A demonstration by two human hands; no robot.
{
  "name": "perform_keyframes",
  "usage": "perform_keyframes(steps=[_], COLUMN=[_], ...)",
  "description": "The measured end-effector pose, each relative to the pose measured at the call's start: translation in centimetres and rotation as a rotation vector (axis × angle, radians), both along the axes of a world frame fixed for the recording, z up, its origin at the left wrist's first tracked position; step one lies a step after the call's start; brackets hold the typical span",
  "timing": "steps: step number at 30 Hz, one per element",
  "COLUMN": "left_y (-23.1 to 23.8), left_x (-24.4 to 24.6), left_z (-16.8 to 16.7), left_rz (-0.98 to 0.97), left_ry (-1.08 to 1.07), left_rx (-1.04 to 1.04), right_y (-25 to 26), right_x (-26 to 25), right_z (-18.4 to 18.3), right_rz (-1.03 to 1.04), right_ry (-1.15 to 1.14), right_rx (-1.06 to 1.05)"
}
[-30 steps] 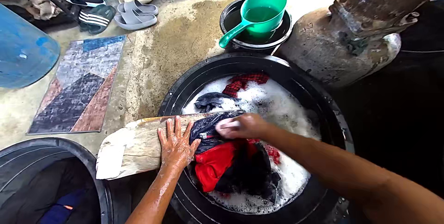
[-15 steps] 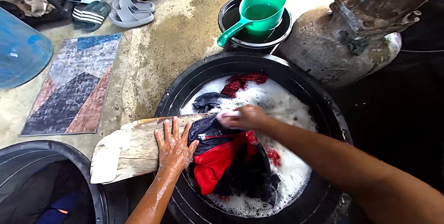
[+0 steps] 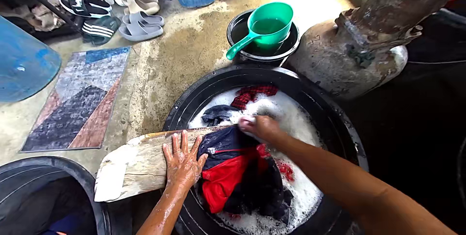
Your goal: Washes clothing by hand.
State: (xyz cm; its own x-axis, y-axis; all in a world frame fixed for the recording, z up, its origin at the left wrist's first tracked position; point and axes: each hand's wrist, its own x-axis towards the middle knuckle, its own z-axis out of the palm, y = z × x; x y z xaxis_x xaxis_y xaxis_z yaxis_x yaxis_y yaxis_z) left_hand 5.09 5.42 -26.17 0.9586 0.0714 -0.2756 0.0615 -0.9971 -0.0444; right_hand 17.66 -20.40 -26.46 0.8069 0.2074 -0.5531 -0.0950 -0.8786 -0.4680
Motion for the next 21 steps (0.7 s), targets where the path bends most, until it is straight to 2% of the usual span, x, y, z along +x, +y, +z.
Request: perform_keyframes(steps=[3,5,7,10,13,15,17,21], left_y=[0.0,0.2,0.1,0.1,-0.1,-0.4,-1.2,-5.0], left_x=[0.1,0.0,-0.1,-0.2,0.0,0.1,-0.2,-1.1], left_z=[0.3,0.3,0.2,-0.2,-0.2,0.2,0.7,4.5], left_rz=[0.02,0.008,0.004,-0.013,-0.012,-0.019,-0.023,0.108], left_ry=[0.039,0.012,0.03,-0.01,0.001,0.001,-0.063,-0.069], left_rx=[0.003,-0.002,0.013,-0.004,-0.068,-0.186,-0.403,-1.042], right_y=[9.0,11.4,8.4,-0.1,-4.7,-5.5,-5.0,-2.6], right_x=[-2.5,-3.6,-3.8,-2.7,-1.4,-0.6,-0.3,-1.9], right_z=[2.5,2.1,-0.6,-4.4,-4.3,-2.8,-1.2,1.9], right_rz=[0.008,0.061,0.093,0.043,-0.041,-0.057,0.01,0.359], right_ry=[-0.017,-0.033,-0.079,-0.057,0.036,0.069,-0.024,-0.087], right_rx=[0.352,0.373,0.275,0.075,-0.114,-0.149,-0.028,0.245])
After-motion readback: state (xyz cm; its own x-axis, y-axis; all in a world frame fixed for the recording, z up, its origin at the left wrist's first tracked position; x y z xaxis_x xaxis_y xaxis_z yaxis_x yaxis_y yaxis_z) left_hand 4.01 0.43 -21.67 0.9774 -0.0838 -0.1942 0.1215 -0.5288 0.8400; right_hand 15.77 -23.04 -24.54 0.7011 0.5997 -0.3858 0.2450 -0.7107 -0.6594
